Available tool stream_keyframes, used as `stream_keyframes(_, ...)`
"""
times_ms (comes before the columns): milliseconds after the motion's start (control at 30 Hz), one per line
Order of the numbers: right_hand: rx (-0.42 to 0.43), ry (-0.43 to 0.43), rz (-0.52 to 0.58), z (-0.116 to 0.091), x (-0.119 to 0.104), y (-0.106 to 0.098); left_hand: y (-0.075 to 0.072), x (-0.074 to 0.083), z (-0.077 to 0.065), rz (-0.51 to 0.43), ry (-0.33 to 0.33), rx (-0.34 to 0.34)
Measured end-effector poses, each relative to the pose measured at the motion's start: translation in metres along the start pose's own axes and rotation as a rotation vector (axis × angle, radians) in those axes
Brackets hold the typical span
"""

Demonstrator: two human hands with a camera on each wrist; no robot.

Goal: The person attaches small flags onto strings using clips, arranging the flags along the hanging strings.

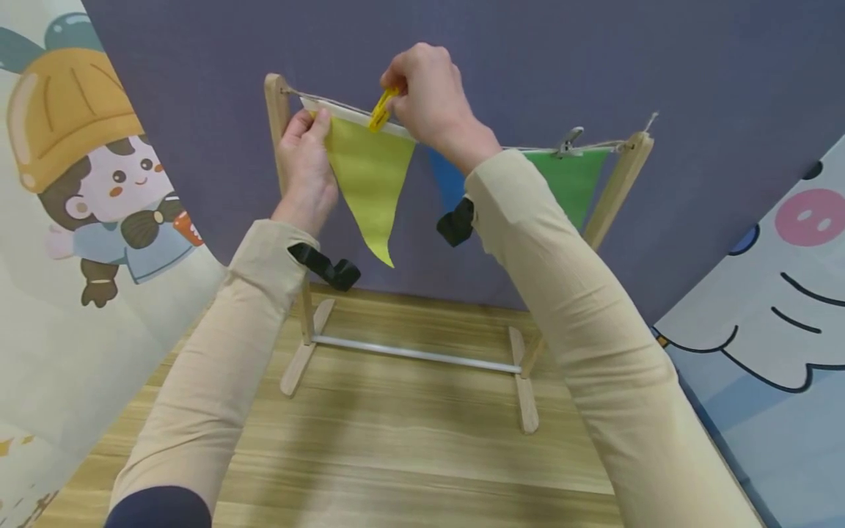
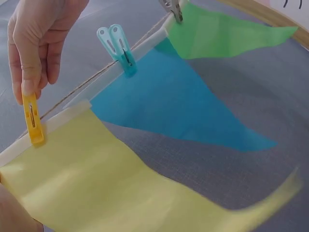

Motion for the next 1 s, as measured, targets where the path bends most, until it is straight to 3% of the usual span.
stream_keyframes(200, -0.050, 0.022, 0.010, 0.002, 0.003, 0.003, 0.001, 0.000, -0.001, -0.033, -0.001, 0.005)
stream_keyframes(533, -0.100, -0.038, 0.018, 0.000, 0.003, 0.011, 0.000, -0.004, -0.001, -0.062, -0.009, 0.009)
stream_keyframes(1000, -0.020, -0.095, 0.029, -0.010, 0.006, 0.016, -0.005, -0.010, -0.002, -0.014, -0.027, 0.011)
Point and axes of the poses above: each hand's wrist, its own z-axis towards the middle knuckle, its own y-axis out of the palm, x = y × z, the point moved 6 cm from there along z, towards the middle knuckle, and after that the axes turned 4 degrees about z, right-handed, at the moved point
